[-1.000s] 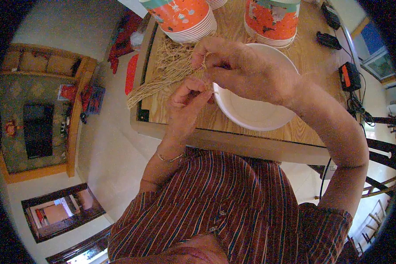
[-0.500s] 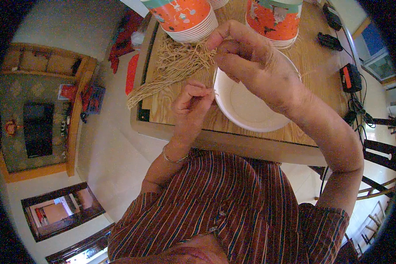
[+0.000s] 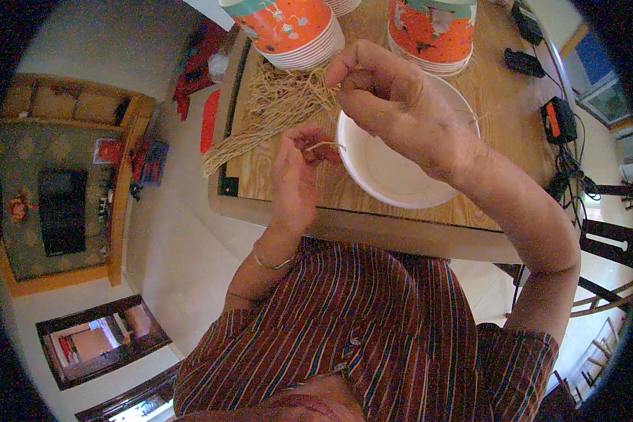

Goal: Threading and tying straw-like material into paper bowls.

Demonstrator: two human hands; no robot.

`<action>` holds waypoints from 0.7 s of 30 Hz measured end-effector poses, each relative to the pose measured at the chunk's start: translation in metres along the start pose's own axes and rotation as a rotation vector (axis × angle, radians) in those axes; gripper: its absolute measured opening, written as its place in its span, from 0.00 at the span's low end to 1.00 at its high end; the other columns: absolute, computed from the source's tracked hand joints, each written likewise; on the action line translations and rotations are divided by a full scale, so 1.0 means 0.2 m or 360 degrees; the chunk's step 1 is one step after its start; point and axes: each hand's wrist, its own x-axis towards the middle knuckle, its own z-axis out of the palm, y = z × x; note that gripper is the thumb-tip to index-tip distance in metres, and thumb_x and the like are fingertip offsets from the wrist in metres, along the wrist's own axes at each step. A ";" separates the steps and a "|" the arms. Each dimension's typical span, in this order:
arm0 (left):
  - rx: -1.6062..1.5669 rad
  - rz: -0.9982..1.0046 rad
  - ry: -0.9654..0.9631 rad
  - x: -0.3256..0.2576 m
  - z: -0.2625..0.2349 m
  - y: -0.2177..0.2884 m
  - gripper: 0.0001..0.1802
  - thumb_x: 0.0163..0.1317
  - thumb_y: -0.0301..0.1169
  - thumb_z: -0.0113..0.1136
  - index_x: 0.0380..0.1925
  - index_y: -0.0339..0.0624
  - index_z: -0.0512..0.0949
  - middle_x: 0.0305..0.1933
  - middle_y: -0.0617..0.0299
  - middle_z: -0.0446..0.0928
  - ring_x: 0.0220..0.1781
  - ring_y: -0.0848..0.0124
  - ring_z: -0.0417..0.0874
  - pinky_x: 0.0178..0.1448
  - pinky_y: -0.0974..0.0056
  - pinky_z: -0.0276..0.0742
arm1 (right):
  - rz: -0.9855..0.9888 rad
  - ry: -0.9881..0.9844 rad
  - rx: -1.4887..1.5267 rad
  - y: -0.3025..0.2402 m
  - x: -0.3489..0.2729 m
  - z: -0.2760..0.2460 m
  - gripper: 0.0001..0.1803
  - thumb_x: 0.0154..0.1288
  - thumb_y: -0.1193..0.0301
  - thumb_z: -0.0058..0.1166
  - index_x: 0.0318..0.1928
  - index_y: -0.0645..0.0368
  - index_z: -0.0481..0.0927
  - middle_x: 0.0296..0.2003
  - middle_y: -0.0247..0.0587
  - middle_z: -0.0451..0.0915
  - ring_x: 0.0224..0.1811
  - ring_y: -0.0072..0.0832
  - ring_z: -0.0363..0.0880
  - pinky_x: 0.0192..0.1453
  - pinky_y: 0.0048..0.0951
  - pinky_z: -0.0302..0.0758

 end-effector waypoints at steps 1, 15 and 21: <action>0.0000 -0.0002 -0.0002 0.01 0.02 0.01 0.09 0.71 0.30 0.49 0.47 0.39 0.71 0.45 0.61 0.74 0.43 0.74 0.76 0.52 0.67 0.74 | -0.0011 0.0006 0.0029 0.01 0.00 0.00 0.07 0.67 0.73 0.49 0.45 0.54 0.70 0.26 0.21 0.67 0.27 0.11 0.63 0.30 0.17 0.60; 0.0728 -0.0061 -0.0071 0.02 0.02 -0.04 0.10 0.73 0.31 0.49 0.32 0.38 0.71 0.25 0.66 0.73 0.27 0.79 0.73 0.33 0.70 0.72 | -0.0053 0.0061 0.0095 0.02 -0.01 -0.01 0.08 0.67 0.75 0.49 0.45 0.54 0.71 0.27 0.22 0.68 0.28 0.11 0.64 0.31 0.17 0.61; 0.0797 -0.0159 -0.0213 0.01 -0.05 -0.10 0.08 0.72 0.29 0.50 0.38 0.36 0.74 0.33 0.62 0.76 0.34 0.77 0.77 0.41 0.70 0.75 | -0.0106 -0.0008 -0.0157 0.04 -0.01 0.00 0.07 0.68 0.76 0.49 0.45 0.53 0.71 0.28 0.22 0.70 0.28 0.10 0.65 0.30 0.17 0.62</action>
